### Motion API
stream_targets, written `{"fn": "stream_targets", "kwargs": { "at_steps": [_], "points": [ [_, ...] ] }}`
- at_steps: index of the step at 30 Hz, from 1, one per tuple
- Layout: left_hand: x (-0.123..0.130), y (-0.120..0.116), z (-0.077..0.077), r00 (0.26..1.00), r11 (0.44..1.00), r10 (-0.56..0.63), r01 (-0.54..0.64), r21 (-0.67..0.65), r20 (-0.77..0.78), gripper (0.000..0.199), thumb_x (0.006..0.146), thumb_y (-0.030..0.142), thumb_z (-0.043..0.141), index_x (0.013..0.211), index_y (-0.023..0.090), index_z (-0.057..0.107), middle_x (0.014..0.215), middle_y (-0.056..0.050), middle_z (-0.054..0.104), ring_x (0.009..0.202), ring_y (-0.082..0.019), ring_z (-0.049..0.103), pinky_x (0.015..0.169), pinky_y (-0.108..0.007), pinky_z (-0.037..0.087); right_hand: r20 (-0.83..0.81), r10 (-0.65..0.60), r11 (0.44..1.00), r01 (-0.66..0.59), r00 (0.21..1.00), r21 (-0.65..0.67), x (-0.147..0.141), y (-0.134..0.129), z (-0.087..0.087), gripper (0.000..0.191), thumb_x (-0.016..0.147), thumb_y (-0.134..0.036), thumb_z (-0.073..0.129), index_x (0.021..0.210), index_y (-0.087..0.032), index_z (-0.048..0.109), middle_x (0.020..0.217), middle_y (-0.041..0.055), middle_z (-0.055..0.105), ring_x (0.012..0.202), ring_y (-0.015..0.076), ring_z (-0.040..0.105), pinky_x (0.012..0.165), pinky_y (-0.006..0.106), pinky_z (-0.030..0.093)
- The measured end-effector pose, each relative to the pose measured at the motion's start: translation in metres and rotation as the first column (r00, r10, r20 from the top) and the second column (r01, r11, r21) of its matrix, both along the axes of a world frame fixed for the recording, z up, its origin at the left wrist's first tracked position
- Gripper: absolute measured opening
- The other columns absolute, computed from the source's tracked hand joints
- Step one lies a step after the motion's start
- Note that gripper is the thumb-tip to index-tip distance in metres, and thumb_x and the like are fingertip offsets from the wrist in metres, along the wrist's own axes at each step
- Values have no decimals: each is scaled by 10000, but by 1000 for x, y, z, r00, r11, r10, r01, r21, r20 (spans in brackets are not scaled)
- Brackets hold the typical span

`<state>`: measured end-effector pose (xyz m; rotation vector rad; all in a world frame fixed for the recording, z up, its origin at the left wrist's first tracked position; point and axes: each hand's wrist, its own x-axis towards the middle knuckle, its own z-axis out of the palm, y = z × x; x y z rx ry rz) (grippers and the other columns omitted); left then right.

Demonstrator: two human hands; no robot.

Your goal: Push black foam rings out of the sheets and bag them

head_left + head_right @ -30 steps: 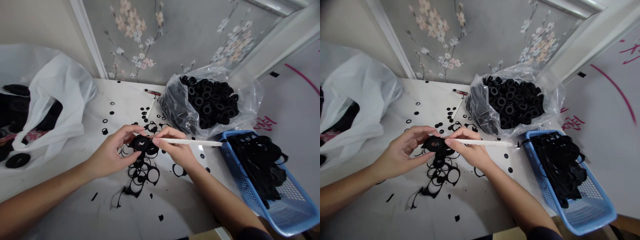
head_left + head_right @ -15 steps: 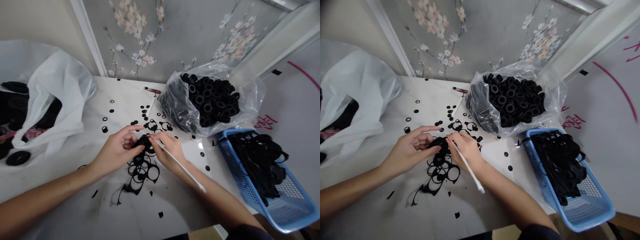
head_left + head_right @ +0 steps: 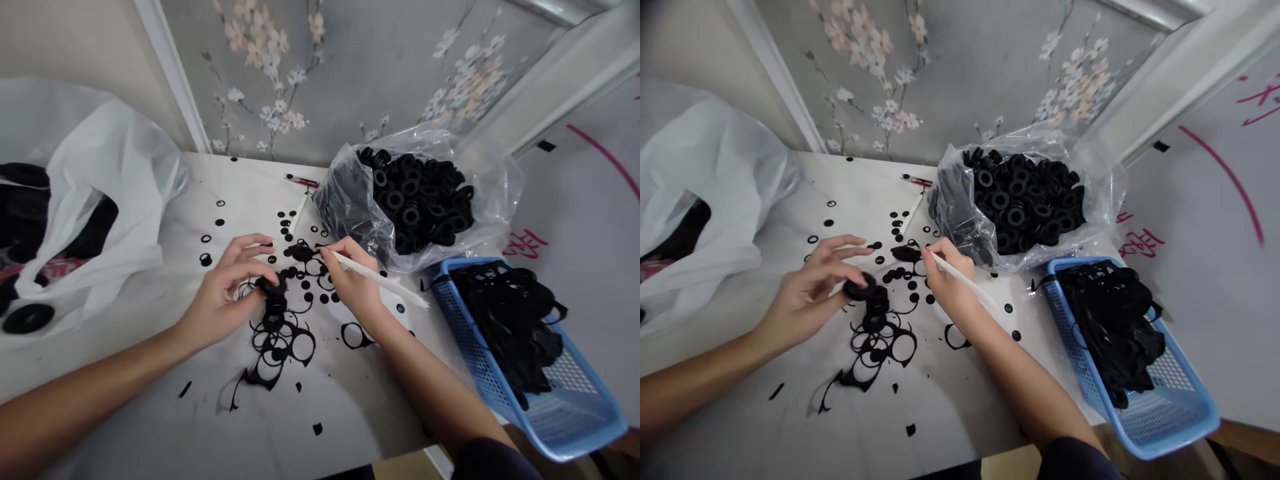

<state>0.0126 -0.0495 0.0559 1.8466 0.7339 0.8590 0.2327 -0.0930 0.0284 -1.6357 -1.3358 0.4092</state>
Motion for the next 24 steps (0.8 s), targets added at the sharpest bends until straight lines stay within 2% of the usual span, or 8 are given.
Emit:
{"fn": "stream_targets", "kwargs": {
  "at_steps": [4,8,10,12,14,18,21,24],
  "points": [
    [-7,2,4,979,991,-1,29,-133,206,99,844,150,506,801,225,554,1065,-58,618,1003,-226,620,790,-376,548,-58,-40,999,41,997,22,7,2,1,146,847,-292,603,719,-222,600,639,-23,630,575,125,565,537,259,428],
    [-5,6,-3,992,949,9,30,-313,122,65,772,162,434,735,203,470,966,-75,639,848,-219,638,666,-358,524,-346,19,1000,-19,938,1,3,0,12,147,816,-307,664,718,-212,609,694,12,692,675,169,678,620,306,539],
    [-3,7,-7,998,956,5,14,-292,66,45,786,225,480,814,203,507,1095,-94,625,959,-249,635,730,-380,536,-454,63,997,-75,889,-8,-2,-4,18,142,816,-307,679,730,-209,622,722,24,712,719,184,709,678,332,578],
    [-1,6,-10,1000,968,25,-25,-249,-4,173,792,296,597,916,210,512,1296,-106,558,1144,-281,580,869,-412,524,-523,113,991,-134,845,-1,-7,-8,23,136,818,-304,688,737,-210,632,746,27,721,757,187,718,739,354,599],
    [1,4,-10,998,965,40,-53,-255,-54,307,766,342,704,950,217,492,1350,-107,539,1217,-276,543,961,-425,487,-604,160,981,-193,781,9,-12,-12,27,132,817,-313,694,755,-217,628,768,24,726,764,187,724,758,371,616],
    [4,-1,-9,996,945,51,-70,-320,-67,385,716,402,774,872,213,478,1010,-45,668,914,-193,641,795,-333,526,-715,188,969,-247,674,22,-23,-19,29,141,812,-331,698,772,-226,613,802,25,740,752,195,737,739,390,641],
    [5,-3,-8,979,957,190,-201,-208,-73,368,717,399,774,785,206,469,814,19,608,752,-135,577,703,-273,478,-732,202,961,-277,650,19,-28,-21,30,127,801,-316,712,760,-227,631,833,28,753,764,194,742,761,387,642],
    [5,-3,-6,964,954,259,-264,-139,-52,364,715,376,778,741,200,461,758,40,560,716,-119,534,694,-263,440,-732,203,952,-306,651,-8,-28,-22,31,117,782,-314,732,767,-225,658,842,26,755,767,191,744,777,381,635]
  ]
}}
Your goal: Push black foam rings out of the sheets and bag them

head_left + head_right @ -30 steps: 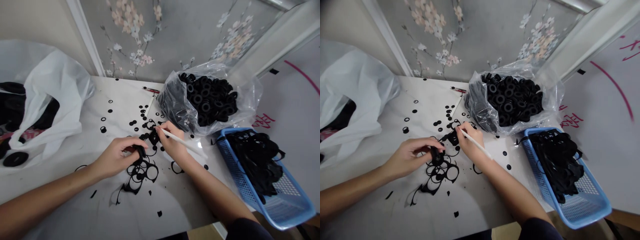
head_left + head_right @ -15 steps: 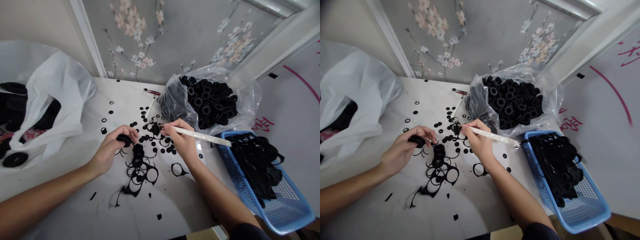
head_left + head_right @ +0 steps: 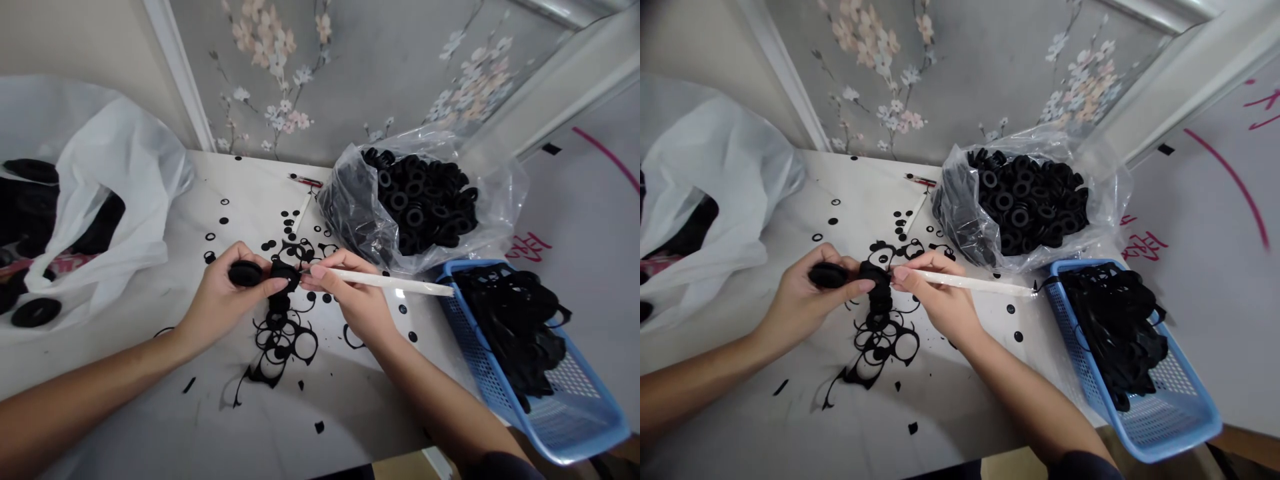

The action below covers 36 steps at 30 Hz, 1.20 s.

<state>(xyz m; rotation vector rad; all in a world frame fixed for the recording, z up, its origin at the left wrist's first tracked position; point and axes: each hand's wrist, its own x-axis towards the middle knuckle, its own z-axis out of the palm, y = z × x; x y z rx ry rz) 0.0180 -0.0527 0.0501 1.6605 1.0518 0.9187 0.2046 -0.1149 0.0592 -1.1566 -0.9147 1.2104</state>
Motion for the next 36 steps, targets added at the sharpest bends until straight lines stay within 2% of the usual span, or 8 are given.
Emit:
{"fn": "stream_targets", "kwargs": {
  "at_steps": [5,8,12,19,27,31,34,36],
  "points": [
    [0,-1,1,1000,1000,-15,15,-5,23,364,704,337,786,709,195,451,724,51,526,692,-110,508,678,-259,407,132,20,1000,-17,991,-26,4,0,3,154,770,-345,752,787,-211,678,741,13,736,740,178,728,729,335,604],
    [-1,-2,0,999,1000,-9,10,-22,31,374,696,318,795,701,193,442,718,53,525,688,-108,509,671,-256,402,277,-23,998,4,961,69,2,-1,2,118,772,-303,746,773,-207,678,707,3,718,665,145,682,623,277,557],
    [0,-2,0,1000,999,-20,21,-38,16,373,719,298,774,700,195,416,721,50,535,685,-107,506,665,-256,404,509,-139,971,17,850,237,-1,-4,-4,76,808,-270,704,797,-205,667,688,-11,693,577,107,607,526,227,481],
    [3,-6,-1,998,998,-68,68,16,4,390,754,209,709,690,204,324,747,47,542,673,-92,498,639,-241,410,772,-214,941,-84,599,327,-4,-7,-16,103,929,-257,543,891,-197,617,736,2,695,583,99,617,553,204,463],
    [-1,-1,-5,982,986,-164,166,-17,97,403,707,138,664,651,211,272,740,20,610,691,-126,613,648,-273,501,875,-291,939,-59,386,339,-6,5,-27,170,951,-220,443,853,-187,578,687,27,661,542,117,577,515,231,392],
    [1,-1,-1,932,937,-320,338,-90,170,345,733,107,608,679,221,288,831,-33,710,844,-205,712,737,-333,575,801,-285,954,73,527,291,2,12,-22,134,910,-250,520,809,-189,583,629,0,623,517,111,536,498,232,378],
    [2,3,-5,980,983,-181,179,30,89,331,748,120,621,677,213,311,988,-52,707,888,-196,720,794,-316,582,636,-200,972,69,745,224,6,14,-16,142,879,-302,587,781,-199,592,680,0,649,588,116,567,543,227,427],
    [2,6,-8,993,990,-82,72,121,81,334,757,133,626,673,210,312,1134,-70,675,884,-190,726,807,-314,592,576,-153,979,44,803,198,6,14,-13,149,868,-313,601,769,-202,596,684,-5,651,602,116,569,554,226,435]
  ]
}}
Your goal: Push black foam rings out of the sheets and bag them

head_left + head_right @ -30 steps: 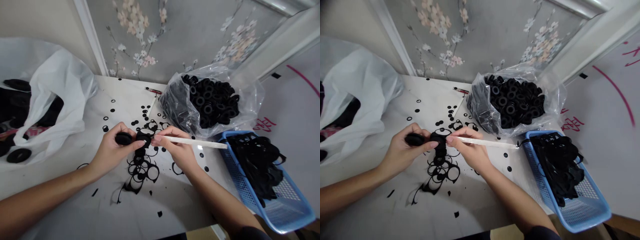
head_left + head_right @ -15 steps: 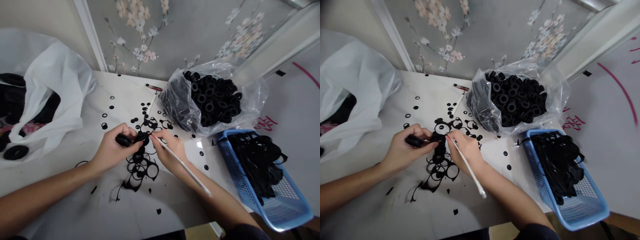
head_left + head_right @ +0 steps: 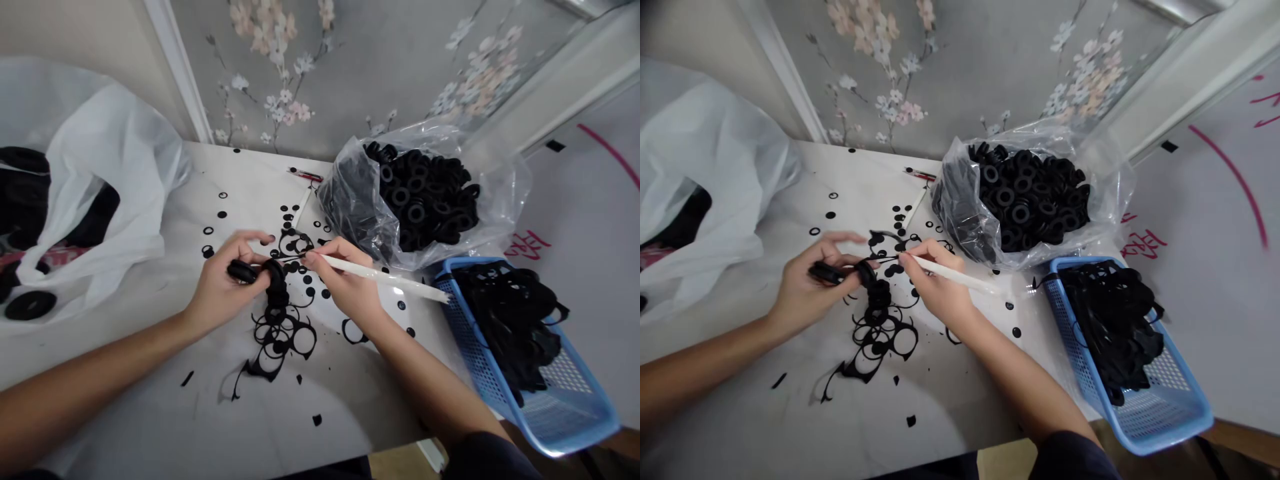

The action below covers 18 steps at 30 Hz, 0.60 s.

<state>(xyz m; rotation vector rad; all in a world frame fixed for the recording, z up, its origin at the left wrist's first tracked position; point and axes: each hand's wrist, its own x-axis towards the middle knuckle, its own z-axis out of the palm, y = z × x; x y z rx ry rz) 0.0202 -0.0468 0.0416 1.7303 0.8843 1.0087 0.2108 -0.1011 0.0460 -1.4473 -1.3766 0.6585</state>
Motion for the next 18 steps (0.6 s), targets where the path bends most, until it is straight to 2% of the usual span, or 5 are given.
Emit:
{"fn": "stream_targets", "kwargs": {
  "at_steps": [5,8,12,15,18],
  "points": [
    [-5,-1,2,976,915,-216,214,343,-32,344,755,14,552,622,209,302,851,-1,754,934,-198,727,1000,-423,536,232,-105,993,115,967,-26,4,4,-4,122,852,-265,572,747,-206,588,612,-25,600,512,101,492,527,230,382],
    [-9,-2,12,957,889,-281,230,397,75,341,715,-14,566,631,205,319,833,15,750,937,-214,727,1039,-488,498,400,-141,979,187,906,-79,14,9,-10,138,857,-251,530,734,-214,580,555,-32,567,476,110,475,535,247,367],
    [-11,11,22,987,986,-161,162,46,-20,316,723,101,638,701,223,347,847,-15,742,800,-212,725,706,-352,599,582,-106,960,235,806,-150,28,11,-14,181,888,-348,522,828,-216,630,557,-6,600,496,151,523,557,278,360],
    [-10,25,18,918,964,-230,169,-205,-324,213,721,184,652,791,221,455,859,-18,743,819,-218,705,686,-324,560,708,-33,964,209,706,-162,33,8,-10,246,905,-371,494,933,-195,664,564,25,616,497,174,539,544,289,336],
    [-8,34,7,842,952,-278,179,-247,-463,131,735,255,651,821,215,562,919,-25,720,773,-201,697,654,-297,538,746,-5,963,203,665,-174,33,3,-2,258,901,-257,461,1017,-167,673,585,50,640,496,182,551,537,289,336]
  ]
}}
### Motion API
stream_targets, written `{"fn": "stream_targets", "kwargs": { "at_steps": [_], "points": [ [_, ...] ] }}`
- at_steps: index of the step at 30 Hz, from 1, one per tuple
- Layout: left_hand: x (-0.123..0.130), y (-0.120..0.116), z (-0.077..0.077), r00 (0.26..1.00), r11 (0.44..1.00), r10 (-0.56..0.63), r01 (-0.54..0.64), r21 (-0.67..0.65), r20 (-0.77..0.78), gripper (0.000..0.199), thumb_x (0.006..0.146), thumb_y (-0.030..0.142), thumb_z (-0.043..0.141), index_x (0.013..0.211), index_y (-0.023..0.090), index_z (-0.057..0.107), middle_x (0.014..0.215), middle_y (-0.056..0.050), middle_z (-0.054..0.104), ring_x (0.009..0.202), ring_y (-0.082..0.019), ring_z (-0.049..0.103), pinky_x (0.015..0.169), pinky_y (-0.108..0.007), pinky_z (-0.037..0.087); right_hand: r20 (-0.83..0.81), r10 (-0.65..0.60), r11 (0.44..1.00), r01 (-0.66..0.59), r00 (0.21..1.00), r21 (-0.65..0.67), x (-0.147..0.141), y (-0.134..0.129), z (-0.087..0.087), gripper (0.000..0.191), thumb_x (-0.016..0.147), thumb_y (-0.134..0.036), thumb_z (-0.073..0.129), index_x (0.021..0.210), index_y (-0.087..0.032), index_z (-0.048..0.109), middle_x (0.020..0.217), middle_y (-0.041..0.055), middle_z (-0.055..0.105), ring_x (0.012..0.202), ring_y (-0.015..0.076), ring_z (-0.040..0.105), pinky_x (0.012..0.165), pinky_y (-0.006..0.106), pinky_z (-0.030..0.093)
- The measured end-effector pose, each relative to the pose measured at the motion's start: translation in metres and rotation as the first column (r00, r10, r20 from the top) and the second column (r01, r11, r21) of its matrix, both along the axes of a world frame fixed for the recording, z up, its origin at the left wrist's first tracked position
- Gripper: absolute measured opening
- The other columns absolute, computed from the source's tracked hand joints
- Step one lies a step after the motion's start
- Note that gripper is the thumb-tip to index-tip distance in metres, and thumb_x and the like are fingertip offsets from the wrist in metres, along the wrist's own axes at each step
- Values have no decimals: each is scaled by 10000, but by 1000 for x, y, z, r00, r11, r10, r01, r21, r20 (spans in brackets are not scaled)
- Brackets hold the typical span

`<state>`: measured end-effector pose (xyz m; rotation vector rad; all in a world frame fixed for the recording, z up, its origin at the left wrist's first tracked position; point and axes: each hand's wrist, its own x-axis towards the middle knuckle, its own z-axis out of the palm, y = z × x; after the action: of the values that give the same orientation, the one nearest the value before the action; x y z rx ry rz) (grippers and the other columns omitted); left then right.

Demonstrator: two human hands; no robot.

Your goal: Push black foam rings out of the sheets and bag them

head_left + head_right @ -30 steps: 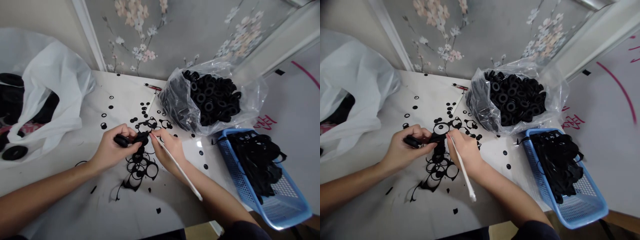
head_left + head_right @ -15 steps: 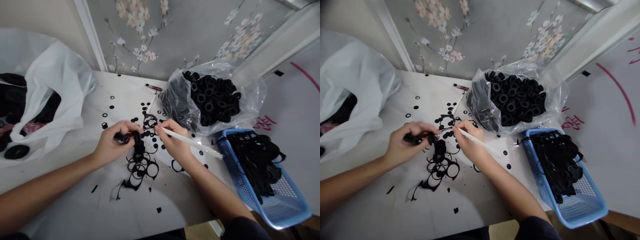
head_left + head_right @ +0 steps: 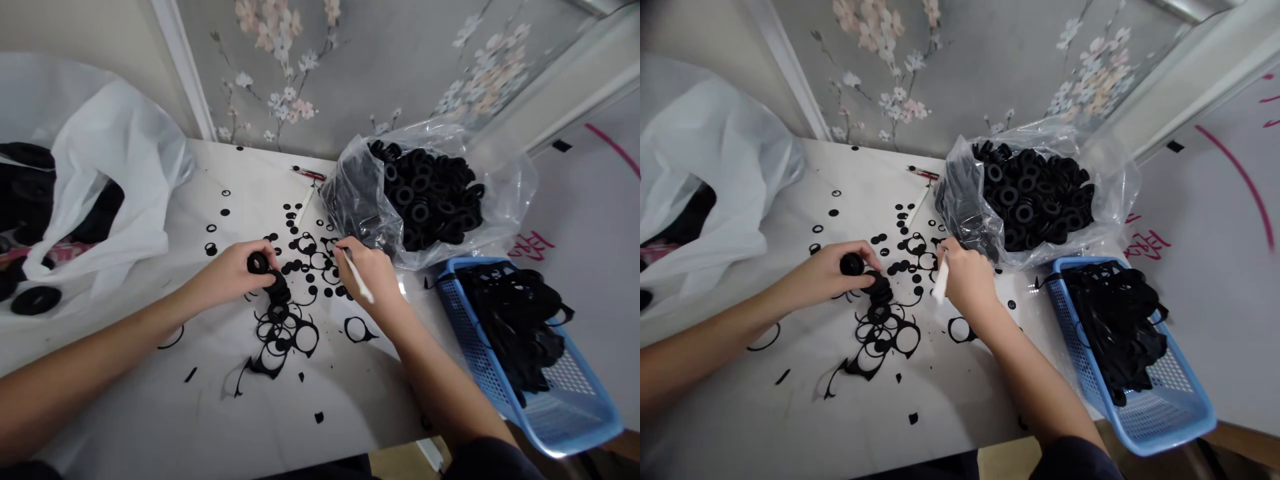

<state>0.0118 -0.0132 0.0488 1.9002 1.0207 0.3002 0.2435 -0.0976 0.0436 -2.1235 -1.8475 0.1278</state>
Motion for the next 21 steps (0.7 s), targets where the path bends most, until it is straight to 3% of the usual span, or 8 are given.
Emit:
{"fn": "stream_targets", "kwargs": {
  "at_steps": [2,4,6,8,12,16,18,21],
  "points": [
    [0,2,-8,1000,998,-13,12,-58,-26,146,751,314,649,847,215,599,932,-35,705,645,-173,683,564,-272,517,-37,-10,999,8,999,-35,-2,-2,6,297,865,-167,462,1073,-161,674,603,56,664,502,185,564,545,296,362],
    [-1,3,-13,999,986,-43,39,-162,-24,228,756,343,643,951,225,629,953,-51,706,573,-158,663,509,-260,496,-175,36,992,-56,984,-114,-4,-2,11,386,820,-86,443,1124,-168,667,599,32,682,490,168,572,561,297,405],
    [-2,2,-15,995,969,-92,82,-233,-33,333,747,325,634,1070,244,647,1006,-61,709,608,-164,669,518,-256,494,-353,114,967,-185,929,-174,-6,-3,14,461,794,-36,407,1160,-171,654,609,1,701,503,148,599,596,291,453],
    [-2,0,-14,992,970,-116,104,-219,-43,394,724,297,636,1115,264,663,1043,-54,710,683,-174,677,563,-256,496,-429,167,946,-267,888,-186,-6,-3,14,474,792,-23,395,1156,-170,660,704,11,742,606,158,659,651,300,492],
    [-1,-3,-5,992,985,-121,116,-128,-30,391,696,272,639,1080,278,711,986,-31,718,795,-196,673,649,-262,493,-353,256,924,-335,900,-182,-1,-2,10,460,773,-7,406,1049,-207,716,1029,53,750,938,222,689,807,367,517],
    [-2,0,-2,968,966,-228,212,-145,-105,376,685,261,629,1046,282,735,972,-37,708,831,-205,661,678,-267,486,-380,377,842,-483,845,-239,9,-2,10,527,687,61,361,910,-222,745,1092,21,724,994,186,667,861,334,515],
    [-2,0,-1,946,950,-292,271,-153,-139,321,696,271,619,992,285,742,1002,-37,696,859,-208,653,693,-270,481,-348,381,838,-479,857,-262,11,-3,11,593,658,71,363,981,-248,744,1084,16,727,933,177,678,807,317,528],
    [-2,-5,1,933,937,-336,318,-141,-126,236,706,276,605,905,269,731,1042,-33,684,856,-205,645,670,-262,468,-172,273,907,-313,947,-281,7,-9,15,691,689,56,398,1253,-268,633,1014,54,747,811,210,694,705,346,533]
  ]
}}
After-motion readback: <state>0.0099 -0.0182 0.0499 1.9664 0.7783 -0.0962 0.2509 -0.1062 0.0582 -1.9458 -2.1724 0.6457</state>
